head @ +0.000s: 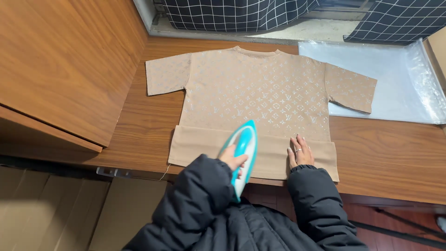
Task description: Folding a beige shirt and placing it into a clear plastic bag for packaging.
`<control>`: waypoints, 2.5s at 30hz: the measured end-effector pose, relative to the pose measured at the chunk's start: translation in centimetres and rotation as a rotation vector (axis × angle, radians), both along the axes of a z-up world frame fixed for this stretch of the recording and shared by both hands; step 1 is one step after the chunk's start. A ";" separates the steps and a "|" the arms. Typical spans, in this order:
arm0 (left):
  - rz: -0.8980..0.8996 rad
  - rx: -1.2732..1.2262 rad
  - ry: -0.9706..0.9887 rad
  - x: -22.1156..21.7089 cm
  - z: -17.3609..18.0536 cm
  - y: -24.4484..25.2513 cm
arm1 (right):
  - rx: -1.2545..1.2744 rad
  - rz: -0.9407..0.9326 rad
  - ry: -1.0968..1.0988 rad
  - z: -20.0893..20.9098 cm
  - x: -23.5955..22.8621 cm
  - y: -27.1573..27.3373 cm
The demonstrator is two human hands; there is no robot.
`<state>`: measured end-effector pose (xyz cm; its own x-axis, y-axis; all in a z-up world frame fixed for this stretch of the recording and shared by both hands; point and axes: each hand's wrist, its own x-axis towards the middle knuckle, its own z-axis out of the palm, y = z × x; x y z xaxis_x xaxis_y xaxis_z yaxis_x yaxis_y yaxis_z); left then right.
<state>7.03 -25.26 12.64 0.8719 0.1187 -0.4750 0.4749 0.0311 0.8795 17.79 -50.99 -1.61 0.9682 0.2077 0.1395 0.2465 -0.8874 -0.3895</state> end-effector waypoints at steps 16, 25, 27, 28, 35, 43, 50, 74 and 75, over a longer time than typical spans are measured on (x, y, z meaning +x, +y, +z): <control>0.547 0.138 0.121 -5.0 -2.1 18.8 | 0.001 -0.005 0.022 0.1 0.2 0.0; 0.042 0.627 0.300 -3.7 9.4 8.6 | -0.019 0.017 0.007 -0.7 0.3 -0.3; 0.028 0.384 0.179 -2.5 6.2 8.5 | -0.016 0.016 -0.028 -0.5 0.4 -0.1; 0.027 0.385 0.178 -2.2 5.8 7.3 | -0.014 0.015 -0.029 -0.5 0.4 -0.1; -0.091 -0.063 0.129 -0.9 2.5 1.1 | -0.032 0.006 -0.045 -0.9 0.5 -0.3; -0.080 -0.024 0.154 -1.9 0.2 4.7 | 0.009 0.012 -0.052 -0.4 0.2 0.1; 0.274 0.021 0.215 -4.5 0.4 13.0 | 0.021 0.010 -0.064 -0.2 0.1 0.0; -0.074 0.003 0.069 -2.1 3.3 2.5 | 0.018 -0.002 -0.035 -1.4 0.6 -0.3; -0.101 -0.039 0.066 -2.1 3.7 1.9 | 0.024 -0.003 -0.038 -1.4 0.6 -0.2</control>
<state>4.96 -23.39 16.29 0.8453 0.0125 -0.5342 0.5340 0.0137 0.8454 18.42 -51.23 -3.02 0.9627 0.2015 0.1806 0.2591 -0.8788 -0.4008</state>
